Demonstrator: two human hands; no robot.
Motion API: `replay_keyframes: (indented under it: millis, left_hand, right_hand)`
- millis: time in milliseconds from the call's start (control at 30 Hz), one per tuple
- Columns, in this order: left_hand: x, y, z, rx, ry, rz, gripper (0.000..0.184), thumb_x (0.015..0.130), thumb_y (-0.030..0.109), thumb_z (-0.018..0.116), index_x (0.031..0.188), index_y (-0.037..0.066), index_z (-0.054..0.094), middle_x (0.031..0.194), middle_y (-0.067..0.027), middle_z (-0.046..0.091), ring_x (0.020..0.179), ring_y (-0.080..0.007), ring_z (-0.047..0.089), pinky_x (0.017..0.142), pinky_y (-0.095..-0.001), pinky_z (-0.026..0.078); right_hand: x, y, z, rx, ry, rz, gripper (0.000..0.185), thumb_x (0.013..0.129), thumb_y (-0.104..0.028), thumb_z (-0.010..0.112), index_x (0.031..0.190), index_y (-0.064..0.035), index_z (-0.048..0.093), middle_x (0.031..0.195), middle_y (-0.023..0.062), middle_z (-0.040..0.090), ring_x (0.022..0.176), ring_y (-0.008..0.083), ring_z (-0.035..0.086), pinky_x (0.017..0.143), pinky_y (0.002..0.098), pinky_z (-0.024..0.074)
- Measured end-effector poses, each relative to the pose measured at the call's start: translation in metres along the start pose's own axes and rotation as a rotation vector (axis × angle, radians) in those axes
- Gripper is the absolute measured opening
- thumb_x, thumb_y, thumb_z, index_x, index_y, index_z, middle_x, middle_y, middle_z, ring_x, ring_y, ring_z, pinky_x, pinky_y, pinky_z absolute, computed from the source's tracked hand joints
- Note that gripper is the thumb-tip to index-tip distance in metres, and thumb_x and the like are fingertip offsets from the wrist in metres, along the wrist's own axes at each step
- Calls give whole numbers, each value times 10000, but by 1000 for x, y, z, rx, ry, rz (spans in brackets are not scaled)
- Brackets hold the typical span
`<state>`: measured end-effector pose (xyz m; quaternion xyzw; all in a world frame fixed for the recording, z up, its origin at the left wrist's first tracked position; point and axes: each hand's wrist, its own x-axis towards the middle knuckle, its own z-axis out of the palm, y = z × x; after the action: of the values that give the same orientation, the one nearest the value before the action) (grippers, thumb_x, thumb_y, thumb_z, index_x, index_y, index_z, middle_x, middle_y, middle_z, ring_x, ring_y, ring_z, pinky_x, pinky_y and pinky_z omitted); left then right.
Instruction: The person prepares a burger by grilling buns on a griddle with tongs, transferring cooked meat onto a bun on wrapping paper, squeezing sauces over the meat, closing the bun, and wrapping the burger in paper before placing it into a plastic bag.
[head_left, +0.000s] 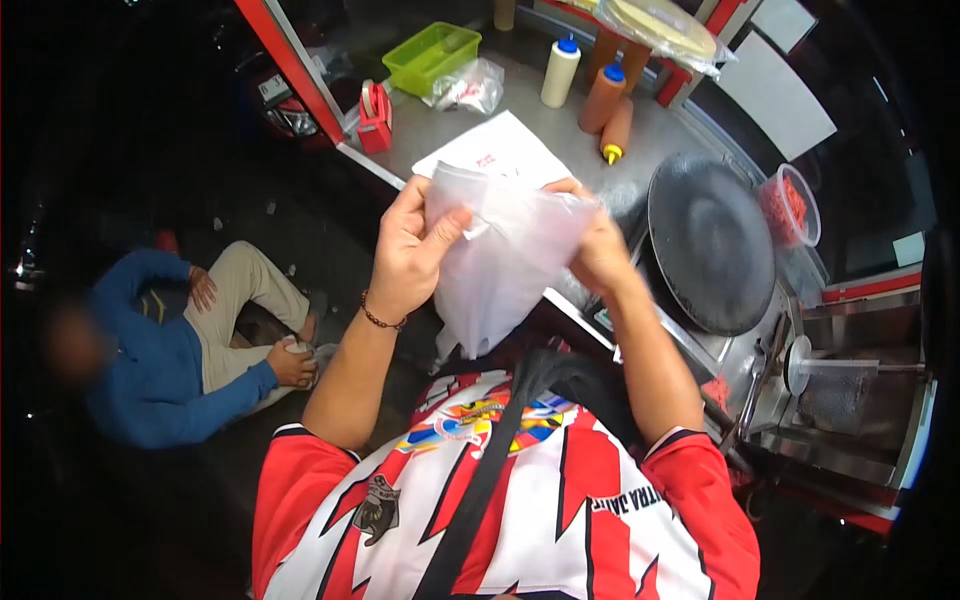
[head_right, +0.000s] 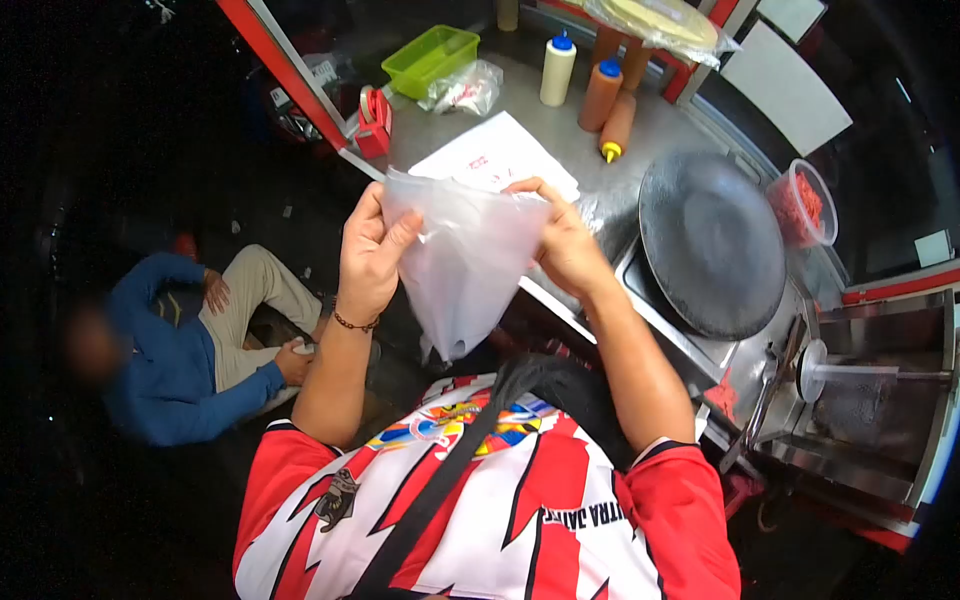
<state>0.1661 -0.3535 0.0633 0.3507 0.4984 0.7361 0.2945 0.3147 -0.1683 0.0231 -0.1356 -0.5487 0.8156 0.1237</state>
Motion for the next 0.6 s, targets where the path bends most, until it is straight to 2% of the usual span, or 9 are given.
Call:
replay_keyframes:
  millis: [33,167,267,300,367,433,500,533,600]
  left_hand:
    - [7,-6,-2,-26,80,15,147,993,122,656,1063,0,614,940,8,653,830,-37,575,740,-225,488]
    - [29,-18,-25,-24,304,35,156,1010,139,637,1068,-5,620,891,25,652,784,-27,574,716,-205,483]
    - [37,-31,-51,190,392,81,238,1036,204,601,984,-25,638,818,49,632,745,-12,525,645,-233,447]
    - [38,-38,-63,259,399,83,268,1040,221,595,964,-32,640,802,50,627,748,-9,515,631,-244,438]
    - [44,-41,-79,650,443,168,315,1028,231,594,873,-44,609,656,-114,580,573,-195,493,554,-349,401]
    - [52,-23,-81,949,466,203,317,1016,217,598,841,-46,586,630,-212,522,528,-345,459,527,-392,384]
    - [73,-17,-89,946,507,250,319,1013,208,590,821,-46,571,648,-246,497,572,-422,429,511,-415,373]
    - [80,-14,-95,950,531,265,321,1012,203,587,811,-46,564,657,-263,485,593,-460,414,503,-427,367]
    - [113,-19,-120,834,543,292,320,1028,236,572,863,-35,614,645,-200,497,553,-257,521,540,-386,398]
  right_hand:
    - [15,33,-12,-243,85,41,352,896,-101,706,1227,-37,607,1081,74,697,908,123,635,837,292,514]
    - [25,78,17,-597,-476,-263,486,836,-91,744,1287,12,596,1071,46,703,984,175,640,905,376,519]
    - [29,52,43,-458,-547,-201,337,865,-91,710,1173,32,653,989,42,708,921,145,638,864,354,523]
    - [28,54,57,-345,-323,-124,287,872,-96,704,1127,32,668,968,41,709,899,135,637,842,342,523]
    - [27,59,83,-128,151,13,202,887,-105,690,1035,32,698,926,39,709,854,115,636,797,316,524]
    - [36,57,77,-234,203,-80,159,887,-67,680,990,53,701,890,16,709,821,92,625,694,291,501]
    - [32,55,75,-86,262,-146,139,873,-51,689,965,52,709,860,19,707,799,99,627,693,280,496]
    - [26,44,66,-250,287,-99,138,865,-53,717,953,53,716,879,28,715,801,101,633,723,277,509]
    - [9,24,60,-236,340,-117,173,864,-61,734,991,55,711,898,37,719,810,102,638,735,279,515]
